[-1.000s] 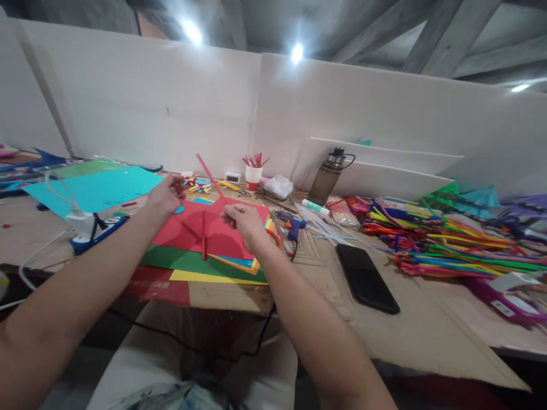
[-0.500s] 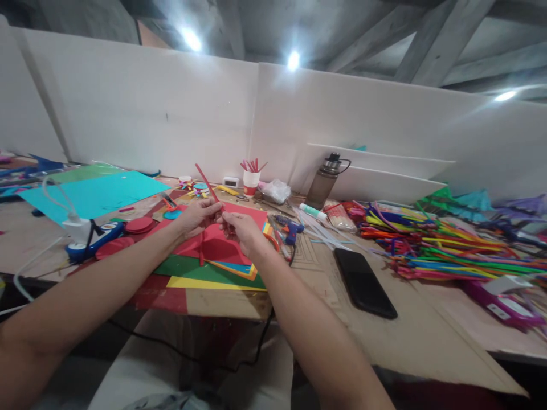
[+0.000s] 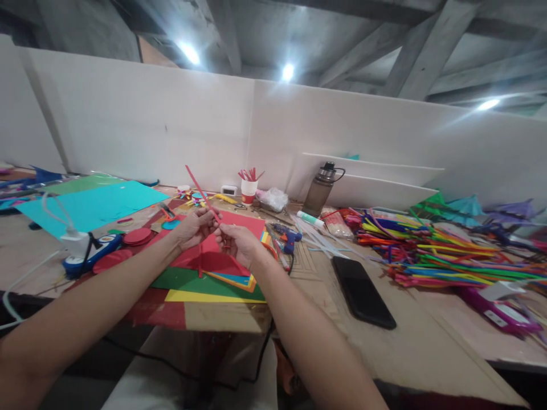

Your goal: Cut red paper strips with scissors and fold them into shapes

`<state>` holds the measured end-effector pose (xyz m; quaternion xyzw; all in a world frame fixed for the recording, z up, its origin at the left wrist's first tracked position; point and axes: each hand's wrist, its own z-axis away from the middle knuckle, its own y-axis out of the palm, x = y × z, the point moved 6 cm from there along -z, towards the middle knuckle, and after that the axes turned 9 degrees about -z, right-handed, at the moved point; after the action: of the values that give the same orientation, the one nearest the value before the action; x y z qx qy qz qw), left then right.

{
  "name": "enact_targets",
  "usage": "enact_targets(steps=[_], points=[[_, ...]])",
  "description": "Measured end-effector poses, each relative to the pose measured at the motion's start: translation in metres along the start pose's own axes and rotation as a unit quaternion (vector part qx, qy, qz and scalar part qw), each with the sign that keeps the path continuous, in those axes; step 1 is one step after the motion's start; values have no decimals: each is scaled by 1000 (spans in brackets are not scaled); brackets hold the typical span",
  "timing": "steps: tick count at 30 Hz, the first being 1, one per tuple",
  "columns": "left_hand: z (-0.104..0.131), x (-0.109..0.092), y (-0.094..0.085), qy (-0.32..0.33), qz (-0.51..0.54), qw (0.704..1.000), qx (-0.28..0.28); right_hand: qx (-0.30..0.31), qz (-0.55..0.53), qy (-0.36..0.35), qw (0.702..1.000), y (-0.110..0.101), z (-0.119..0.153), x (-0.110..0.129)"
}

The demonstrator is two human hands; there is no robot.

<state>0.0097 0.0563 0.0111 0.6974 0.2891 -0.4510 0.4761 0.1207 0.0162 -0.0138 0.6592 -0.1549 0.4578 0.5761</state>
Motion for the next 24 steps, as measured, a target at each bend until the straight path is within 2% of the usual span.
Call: enact_targets(steps=[6, 10, 12, 14, 16, 20, 24], points=[[0, 0, -3, 15, -29, 999, -25, -8, 12, -16, 1000, 0, 2, 1], [-3, 2, -7, 26, -66, 997, -34, -35, 77, -47, 995, -4, -1, 3], [-4, 2, -9, 35, -87, 995, -46, -73, 151, -97, 981, -9, -3, 8], [-4, 3, -10, 42, -117, 991, -54, -118, 236, -166, 950, -13, -3, 17], [-4, 3, -10, 49, -151, 986, -49, -136, 303, -220, 917, -14, -2, 24], [-3, 3, -6, 64, -201, 977, -37, -119, 370, -249, 887, -14, -3, 25], [-3, 4, -6, 66, -215, 973, -43, -124, 373, -252, 884, -18, -4, 24]])
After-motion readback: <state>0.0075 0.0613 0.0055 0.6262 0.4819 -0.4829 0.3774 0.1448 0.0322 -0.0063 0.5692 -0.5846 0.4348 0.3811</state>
